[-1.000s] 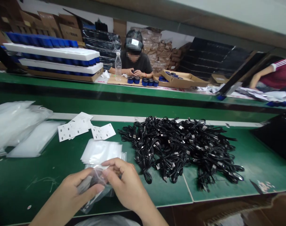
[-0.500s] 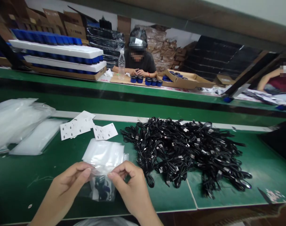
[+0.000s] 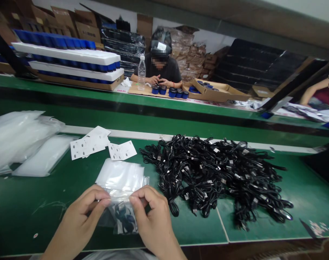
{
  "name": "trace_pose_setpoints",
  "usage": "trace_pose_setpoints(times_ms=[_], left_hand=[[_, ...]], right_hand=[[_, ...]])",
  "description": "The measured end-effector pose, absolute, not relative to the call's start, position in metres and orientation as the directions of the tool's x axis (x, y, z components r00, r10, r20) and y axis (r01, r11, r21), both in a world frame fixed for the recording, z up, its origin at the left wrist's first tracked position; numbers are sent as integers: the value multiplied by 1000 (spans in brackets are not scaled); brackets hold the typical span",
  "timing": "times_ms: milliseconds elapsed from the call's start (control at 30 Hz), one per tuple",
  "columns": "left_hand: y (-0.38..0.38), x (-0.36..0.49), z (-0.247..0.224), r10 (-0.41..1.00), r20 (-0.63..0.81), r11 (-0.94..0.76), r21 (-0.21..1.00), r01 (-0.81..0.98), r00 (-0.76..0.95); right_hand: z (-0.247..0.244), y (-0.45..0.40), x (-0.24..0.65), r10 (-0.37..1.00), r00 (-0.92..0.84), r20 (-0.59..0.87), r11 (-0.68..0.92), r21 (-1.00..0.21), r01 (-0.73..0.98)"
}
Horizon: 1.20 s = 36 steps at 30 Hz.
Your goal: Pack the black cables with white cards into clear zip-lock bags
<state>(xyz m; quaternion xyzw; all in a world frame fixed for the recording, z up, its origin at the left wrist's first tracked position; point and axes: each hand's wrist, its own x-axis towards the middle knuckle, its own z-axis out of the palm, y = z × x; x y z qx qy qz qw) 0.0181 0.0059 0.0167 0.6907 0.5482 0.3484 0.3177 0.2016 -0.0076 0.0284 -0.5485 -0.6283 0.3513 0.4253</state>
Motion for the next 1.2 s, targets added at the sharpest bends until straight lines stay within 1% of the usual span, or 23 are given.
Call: trace_pose_setpoints(times_ms=[100, 167, 267, 333, 433, 500, 600, 667, 700, 733, 800, 867, 933, 1000, 1067, 1133, 1200], left_hand=[[4, 23, 20, 982, 151, -187, 868, 460, 113], [1, 27, 21, 991, 108, -129, 917, 378, 76], [-3, 36, 18, 994, -8, -26, 952, 304, 109], [-7, 42, 14, 995, -14, -18, 953, 303, 103], [-14, 52, 10, 993, 93, -67, 950, 303, -71], [-20, 58, 9, 968, 180, -121, 945, 302, -176], [-24, 63, 6, 936, 271, -200, 935, 292, -227], [-24, 62, 5, 921, 319, -248, 922, 296, -223], [-23, 60, 5, 916, 340, -270, 915, 300, -213], [-21, 58, 6, 916, 351, -286, 910, 299, -193], [-15, 51, 9, 936, 335, -296, 913, 282, -105], [-9, 44, 15, 967, 253, -249, 935, 253, 16], [-6, 38, 21, 987, 144, -157, 962, 224, 70], [-6, 35, 27, 997, 68, -73, 977, 200, 32], [-6, 33, 30, 998, 56, -53, 977, 206, -10], [-5, 30, 32, 995, 94, -95, 965, 244, 16], [-2, 25, 33, 985, 144, -166, 940, 298, 96]], right_hand=[[29, -6, 199, 990, -70, 124, 140, -934, 329], [30, -4, 194, 990, -68, 121, 135, -955, 264], [26, -6, 182, 987, 66, 148, 134, -975, 175], [19, -11, 171, 975, 151, 162, 139, -978, 156], [6, -20, 158, 963, 137, 234, 199, -953, 228], [0, -24, 154, 932, 93, 349, 302, -895, 329], [-2, -23, 151, 833, 54, 551, 464, -748, 475], [-1, -21, 151, 782, 26, 623, 522, -677, 518], [-1, -20, 152, 771, 15, 637, 537, -663, 521], [0, -19, 153, 775, 6, 632, 542, -669, 509], [1, -18, 156, 826, 11, 564, 503, -746, 435], [4, -16, 161, 900, 61, 431, 391, -861, 325], [9, -14, 167, 945, 85, 315, 289, -929, 231], [15, -12, 172, 961, 65, 270, 253, -947, 197], [20, -12, 176, 965, 26, 262, 253, -949, 190], [24, -13, 178, 964, 8, 265, 258, -947, 190], [26, -14, 180, 964, -2, 267, 262, -945, 196]])
